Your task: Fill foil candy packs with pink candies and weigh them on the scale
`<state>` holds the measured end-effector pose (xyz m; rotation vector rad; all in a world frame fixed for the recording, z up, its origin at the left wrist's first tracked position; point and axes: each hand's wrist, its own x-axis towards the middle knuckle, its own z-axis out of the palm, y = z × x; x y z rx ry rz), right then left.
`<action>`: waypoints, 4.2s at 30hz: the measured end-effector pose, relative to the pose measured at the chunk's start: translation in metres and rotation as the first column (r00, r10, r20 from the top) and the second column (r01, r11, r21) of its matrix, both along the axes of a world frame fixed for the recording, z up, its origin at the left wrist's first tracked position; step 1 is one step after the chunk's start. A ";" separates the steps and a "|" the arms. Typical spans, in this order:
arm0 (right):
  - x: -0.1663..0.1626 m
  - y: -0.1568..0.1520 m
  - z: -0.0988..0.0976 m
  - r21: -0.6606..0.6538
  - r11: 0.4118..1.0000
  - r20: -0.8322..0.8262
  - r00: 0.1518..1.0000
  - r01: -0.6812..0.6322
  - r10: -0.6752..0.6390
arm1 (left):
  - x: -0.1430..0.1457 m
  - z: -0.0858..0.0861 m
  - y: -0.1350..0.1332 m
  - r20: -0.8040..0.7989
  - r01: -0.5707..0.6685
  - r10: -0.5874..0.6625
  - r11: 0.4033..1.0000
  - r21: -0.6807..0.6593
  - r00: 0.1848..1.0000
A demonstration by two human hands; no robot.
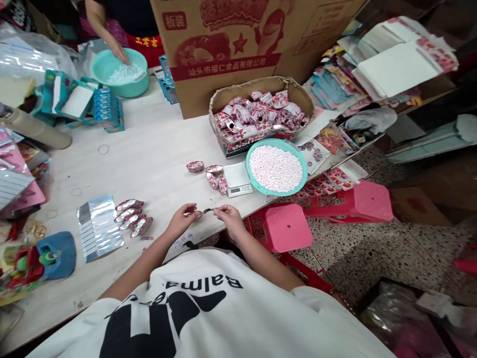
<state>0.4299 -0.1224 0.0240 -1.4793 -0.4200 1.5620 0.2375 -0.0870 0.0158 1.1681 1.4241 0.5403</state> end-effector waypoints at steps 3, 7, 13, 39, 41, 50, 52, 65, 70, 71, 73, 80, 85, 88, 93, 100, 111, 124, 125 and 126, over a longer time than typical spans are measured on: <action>0.043 0.003 -0.002 0.009 0.996 0.020 0.996 0.091 -0.092 | 0.033 -0.018 0.039 -0.148 -0.045 0.049 0.999 0.030 0.988; 0.092 0.000 -0.008 0.005 0.987 0.025 0.986 0.164 -0.164 | 0.080 -0.044 0.089 -0.279 -0.048 0.080 0.992 0.118 0.957; 0.138 -0.011 -0.014 -0.023 0.986 0.027 0.986 0.162 -0.162 | 0.101 -0.056 0.115 -0.275 0.051 0.003 0.980 0.190 0.961; 0.059 0.076 0.004 -0.026 0.925 -0.226 0.903 -0.380 0.365 | 0.082 0.006 0.004 0.218 -0.370 0.441 0.879 -0.302 0.870; 0.051 0.080 0.002 -0.036 0.921 -0.228 0.901 -0.387 0.369 | 0.077 0.006 0.004 0.218 -0.428 0.505 0.846 -0.318 0.835; 0.039 0.102 -0.003 -0.015 0.959 -0.208 0.939 -0.283 0.273 | 0.061 0.011 0.033 0.245 -0.472 0.559 0.815 -0.336 0.792; 0.038 0.104 -0.005 -0.019 0.960 -0.201 0.942 -0.279 0.270 | 0.063 0.008 0.040 0.262 -0.467 0.543 0.831 -0.302 0.798; 0.030 0.106 -0.047 0.048 0.989 0.272 0.955 -0.138 0.120 | 0.059 -0.024 0.056 -0.072 -0.417 0.413 0.907 -0.060 0.908; 0.030 0.119 -0.067 0.064 0.995 0.524 0.851 -0.079 0.034 | 0.048 -0.036 0.064 -0.234 -0.398 0.390 0.917 0.015 0.891; 0.030 0.121 -0.068 0.070 0.993 0.545 0.837 -0.096 0.042 | 0.047 -0.037 0.066 -0.240 -0.384 0.378 0.923 0.021 0.894; 0.030 0.124 -0.066 0.095 0.982 0.560 0.824 -0.163 0.083 | 0.044 -0.037 0.069 -0.229 -0.349 0.347 0.937 0.034 0.910; 0.034 0.134 -0.050 0.174 0.857 0.428 0.821 -0.484 0.377 | 0.047 -0.024 0.070 -0.125 -0.223 0.230 0.973 0.065 0.965; 0.038 0.142 -0.052 0.167 0.794 0.355 0.787 -0.584 0.504 | 0.050 -0.028 0.071 -0.114 -0.253 0.258 0.966 0.056 0.959; 0.039 0.141 -0.054 0.166 0.784 0.331 0.783 -0.598 0.527 | 0.049 -0.033 0.073 -0.115 -0.286 0.286 0.958 0.023 0.951; 0.038 0.135 -0.061 0.166 0.801 0.295 0.804 -0.575 0.516 | 0.049 -0.039 0.074 -0.117 -0.325 0.319 0.945 -0.033 0.941; 0.032 0.131 -0.074 0.147 0.814 0.382 0.791 -0.562 0.477 | 0.057 -0.045 0.075 -0.103 -0.306 0.300 0.951 -0.052 0.949; 0.032 0.135 -0.073 0.123 0.711 0.694 0.572 -0.692 0.437 | 0.050 -0.048 0.077 -0.274 -0.253 0.244 0.967 0.001 0.930; 0.024 0.136 -0.075 0.010 0.649 0.845 0.354 -0.761 0.402 | 0.057 -0.042 0.068 -0.504 -0.120 0.177 0.982 0.143 0.845; 0.024 0.136 -0.074 0.002 0.645 0.849 0.341 -0.764 0.402 | 0.056 -0.043 0.067 -0.511 -0.119 0.177 0.982 0.144 0.841; 0.024 0.137 -0.074 -0.007 0.641 0.854 0.329 -0.768 0.403 | 0.056 -0.043 0.067 -0.516 -0.118 0.176 0.983 0.144 0.838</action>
